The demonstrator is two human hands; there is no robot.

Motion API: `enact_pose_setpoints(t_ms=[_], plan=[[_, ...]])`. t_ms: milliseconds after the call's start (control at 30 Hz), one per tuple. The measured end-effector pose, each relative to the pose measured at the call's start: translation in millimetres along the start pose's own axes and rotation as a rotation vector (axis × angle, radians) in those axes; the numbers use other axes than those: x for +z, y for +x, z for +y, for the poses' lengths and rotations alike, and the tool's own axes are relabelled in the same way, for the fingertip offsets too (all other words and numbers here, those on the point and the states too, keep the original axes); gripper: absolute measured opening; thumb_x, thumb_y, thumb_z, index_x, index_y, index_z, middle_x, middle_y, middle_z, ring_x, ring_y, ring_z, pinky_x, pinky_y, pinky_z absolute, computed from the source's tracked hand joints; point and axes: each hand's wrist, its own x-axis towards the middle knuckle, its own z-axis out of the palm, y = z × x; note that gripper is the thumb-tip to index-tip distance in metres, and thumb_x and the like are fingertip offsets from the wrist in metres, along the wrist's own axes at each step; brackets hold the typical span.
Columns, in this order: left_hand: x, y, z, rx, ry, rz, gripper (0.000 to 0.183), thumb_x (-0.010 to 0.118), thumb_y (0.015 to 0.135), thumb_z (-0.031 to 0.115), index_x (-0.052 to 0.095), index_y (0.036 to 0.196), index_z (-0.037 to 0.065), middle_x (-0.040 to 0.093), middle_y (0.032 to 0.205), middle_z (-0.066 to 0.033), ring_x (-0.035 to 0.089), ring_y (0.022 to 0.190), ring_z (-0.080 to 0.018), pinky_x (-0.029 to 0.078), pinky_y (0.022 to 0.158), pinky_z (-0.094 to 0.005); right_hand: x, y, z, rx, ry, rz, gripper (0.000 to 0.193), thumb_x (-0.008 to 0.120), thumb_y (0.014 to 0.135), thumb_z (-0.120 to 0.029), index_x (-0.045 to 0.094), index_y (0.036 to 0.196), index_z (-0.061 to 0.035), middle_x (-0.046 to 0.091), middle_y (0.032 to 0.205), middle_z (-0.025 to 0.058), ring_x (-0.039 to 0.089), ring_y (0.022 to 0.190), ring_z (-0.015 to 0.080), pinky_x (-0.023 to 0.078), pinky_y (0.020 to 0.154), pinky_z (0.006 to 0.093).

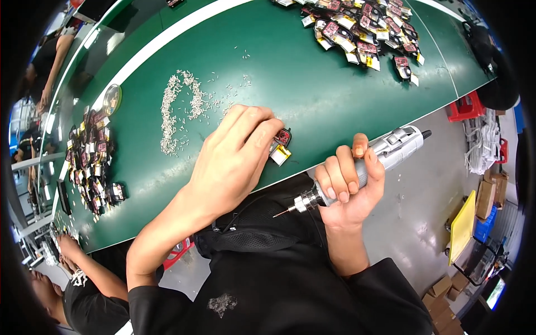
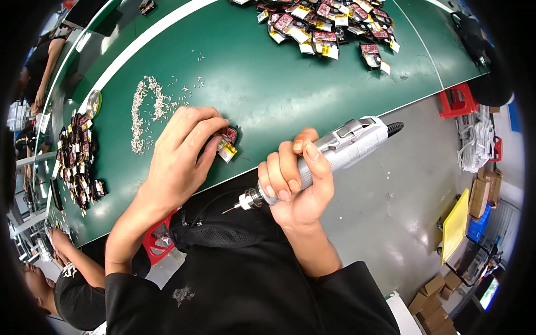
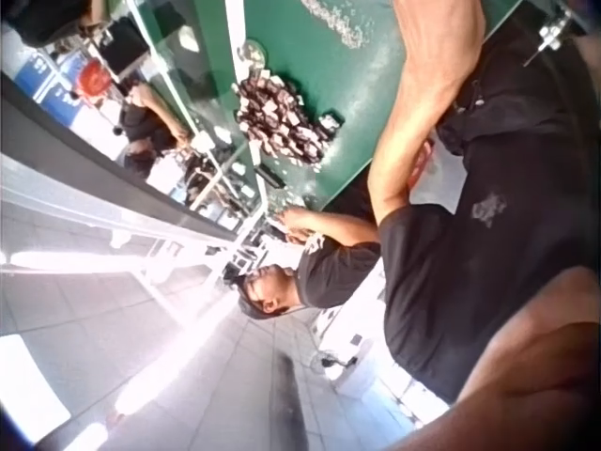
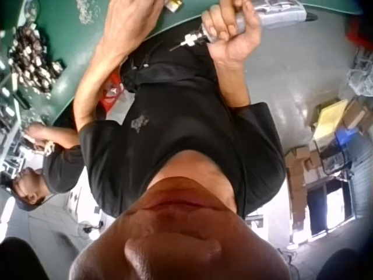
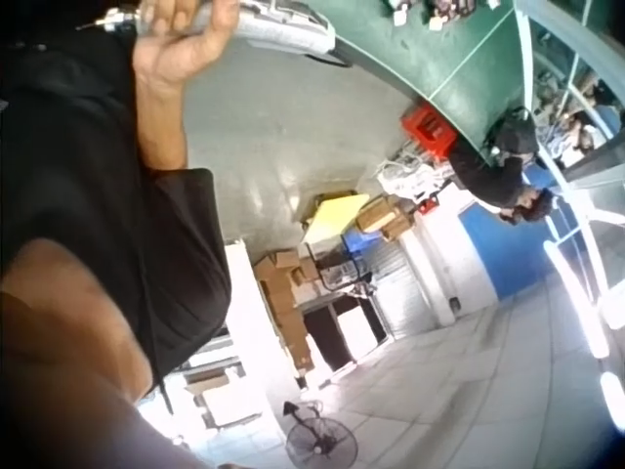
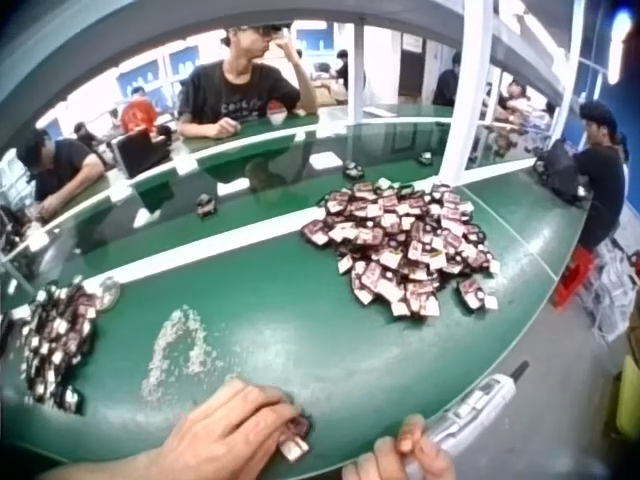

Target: Assembling small electronic components (likely batteries or similar modules) using an electric screwdriver at an assembly line.

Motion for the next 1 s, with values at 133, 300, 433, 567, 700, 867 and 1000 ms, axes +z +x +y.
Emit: enact_pose_setpoints(t_ms=[133,300,433,567,700,867,1000], plan=[[-0.8,-3.6,-0.1,0.067,-0.007,-0.03,0.027,0.066,0.07,-0.009,0.06,0.095,0.0,0.06,0.098,-0.0119,0.06,0.085,-0.0285,0.049,0.071,-0.0354,-0.3,-3.0,4.8,0.029,-0.009,-0.019,0.015,0.044,0.096,-0.021,0.046,0.09,-0.0075,0.038,0.05,-0.0026,0.036,0.038,0.0081,0.037,0.042,0.0256],[-11.5,2.0,3.7,0.011,0.031,-0.112,0.025,0.068,0.071,-0.004,0.06,0.094,-0.001,0.06,0.096,-0.0116,0.06,0.083,-0.0278,0.049,0.069,-0.0358,-2.9,-5.3,15.6,0.085,-0.011,-0.032,0.013,0.04,0.095,-0.019,0.048,0.092,-0.0093,0.037,0.051,-0.0016,0.035,0.038,0.01,0.038,0.044,0.0275],[-11.1,6.4,6.3,0.048,0.094,-0.189,0.025,0.068,0.069,-0.003,0.06,0.093,-0.003,0.059,0.096,-0.0133,0.06,0.082,-0.0283,0.05,0.067,-0.0354,-0.9,-6.5,21.0,0.105,-0.01,-0.023,0.012,0.041,0.095,-0.019,0.047,0.092,-0.0087,0.037,0.051,-0.0009,0.035,0.038,0.0104,0.037,0.044,0.0277],[0.6,-0.3,2.4,0.288,0.262,-0.095,0.028,0.064,0.061,0.001,0.06,0.087,-0.01,0.057,0.093,-0.0136,0.057,0.081,-0.0224,0.053,0.058,-0.0294,0.7,-10.5,29.8,0.102,-0.058,-0.009,0.009,0.043,0.094,-0.016,0.046,0.092,-0.0082,0.038,0.052,0.0004,0.037,0.038,0.0115,0.037,0.043,0.0276],[2.6,-2.7,5.2,0.384,0.391,-0.105,0.037,0.061,0.055,0.006,0.062,0.087,-0.012,0.06,0.092,-0.0193,0.059,0.083,-0.026,0.054,0.063,-0.0284,2.5,-13.5,40.2,0.014,-0.157,0.015,0.007,0.043,0.094,-0.013,0.042,0.095,-0.0064,0.038,0.052,0.0027,0.038,0.039,0.0125,0.038,0.042,0.0282],[4.4,-4.7,12.8,0.419,0.416,-0.115,0.034,0.057,0.053,0.009,0.063,0.078,-0.014,0.061,0.088,-0.0243,0.06,0.084,-0.0309,0.055,0.07,-0.0318,6.7,-15.3,40.9,-0.008,-0.38,0.058,0.015,0.043,0.093,-0.022,0.04,0.09,-0.0078,0.037,0.05,0.0015,0.032,0.035,0.0102,0.033,0.036,0.0231],[6.3,-7.4,16.1,0.362,0.423,-0.108,0.035,0.057,0.055,0.011,0.063,0.079,-0.014,0.061,0.09,-0.025,0.061,0.085,-0.0319,0.055,0.071,-0.0319,4.4,-14.2,40.2,-0.01,-0.387,0.051,0.014,0.043,0.093,-0.021,0.04,0.09,-0.0075,0.037,0.049,0.0017,0.032,0.035,0.0103,0.033,0.036,0.0236]])
